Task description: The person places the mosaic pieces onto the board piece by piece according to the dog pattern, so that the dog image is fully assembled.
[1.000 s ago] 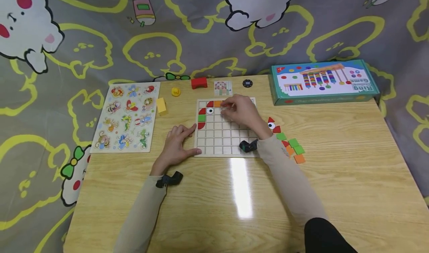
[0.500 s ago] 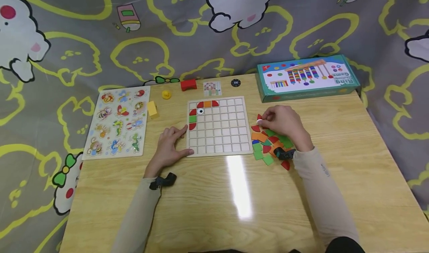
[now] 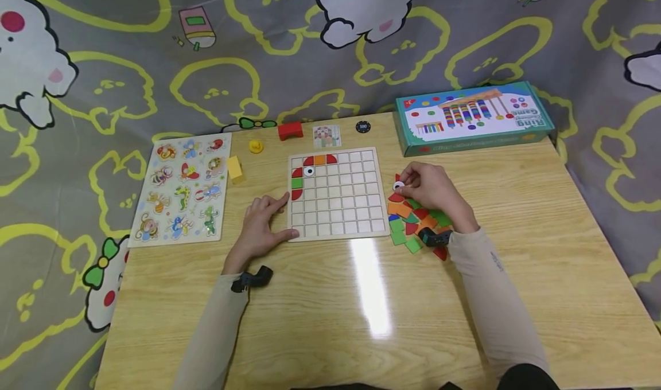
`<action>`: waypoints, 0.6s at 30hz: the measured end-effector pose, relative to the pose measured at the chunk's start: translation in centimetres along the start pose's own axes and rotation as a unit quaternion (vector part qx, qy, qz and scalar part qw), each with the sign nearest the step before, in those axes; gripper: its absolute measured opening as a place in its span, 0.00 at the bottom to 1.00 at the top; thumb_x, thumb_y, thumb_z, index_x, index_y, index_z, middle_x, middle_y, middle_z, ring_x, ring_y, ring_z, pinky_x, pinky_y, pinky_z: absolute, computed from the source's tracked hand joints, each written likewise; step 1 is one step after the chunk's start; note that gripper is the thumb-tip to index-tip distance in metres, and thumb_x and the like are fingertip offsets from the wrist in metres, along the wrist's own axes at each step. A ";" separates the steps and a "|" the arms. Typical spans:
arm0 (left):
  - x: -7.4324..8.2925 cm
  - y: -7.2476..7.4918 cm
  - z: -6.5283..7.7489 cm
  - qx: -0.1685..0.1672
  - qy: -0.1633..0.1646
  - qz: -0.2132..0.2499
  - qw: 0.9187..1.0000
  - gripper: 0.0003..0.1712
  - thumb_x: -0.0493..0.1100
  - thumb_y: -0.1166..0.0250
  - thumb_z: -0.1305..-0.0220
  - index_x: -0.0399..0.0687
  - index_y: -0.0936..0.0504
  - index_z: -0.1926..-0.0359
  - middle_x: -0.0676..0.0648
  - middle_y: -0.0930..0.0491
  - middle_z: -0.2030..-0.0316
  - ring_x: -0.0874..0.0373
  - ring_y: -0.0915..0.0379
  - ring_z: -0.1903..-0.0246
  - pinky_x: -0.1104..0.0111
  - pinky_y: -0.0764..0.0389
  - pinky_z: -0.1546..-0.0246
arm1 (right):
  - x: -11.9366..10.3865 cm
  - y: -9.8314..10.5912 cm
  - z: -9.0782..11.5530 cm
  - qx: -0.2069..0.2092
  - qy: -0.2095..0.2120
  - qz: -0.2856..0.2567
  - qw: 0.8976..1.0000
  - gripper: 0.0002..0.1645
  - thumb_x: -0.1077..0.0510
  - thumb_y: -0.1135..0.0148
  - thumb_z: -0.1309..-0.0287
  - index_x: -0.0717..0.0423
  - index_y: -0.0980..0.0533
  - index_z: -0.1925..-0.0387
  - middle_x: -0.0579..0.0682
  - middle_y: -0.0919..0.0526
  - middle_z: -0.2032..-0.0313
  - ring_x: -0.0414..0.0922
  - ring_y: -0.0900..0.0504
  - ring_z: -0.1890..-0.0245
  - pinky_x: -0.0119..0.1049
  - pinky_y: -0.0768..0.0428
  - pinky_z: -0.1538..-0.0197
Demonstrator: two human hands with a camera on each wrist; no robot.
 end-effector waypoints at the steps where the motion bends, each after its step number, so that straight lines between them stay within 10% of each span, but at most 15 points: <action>1: 0.0 0.0 0.0 -0.001 -0.001 0.000 1.000 0.55 0.67 0.26 0.52 0.59 0.37 0.26 0.52 0.32 0.57 0.55 0.44 0.60 0.63 0.45 0.57 | 0.0 0.0 0.0 0.002 0.001 -0.008 1.000 0.14 0.52 0.31 0.41 0.57 0.23 0.61 0.54 0.19 0.65 0.48 0.24 0.67 0.37 0.27 0.62; 18: 0.0 0.0 -0.1 -0.003 0.003 0.001 1.000 0.54 0.68 0.26 0.52 0.59 0.36 0.26 0.52 0.32 0.57 0.55 0.44 0.60 0.63 0.45 0.57 | -4.6 -2.6 -4.9 0.069 0.100 -0.127 0.984 0.14 0.51 0.35 0.37 0.49 0.20 0.51 0.50 0.16 0.66 0.48 0.19 0.68 0.30 0.27 0.66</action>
Point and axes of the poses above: each hand's wrist, its own z-axis away from the middle knuckle, its own y-axis out of the back of the hand, x = y × z, the point moved 3 cm from there along -z, towards the middle knuckle
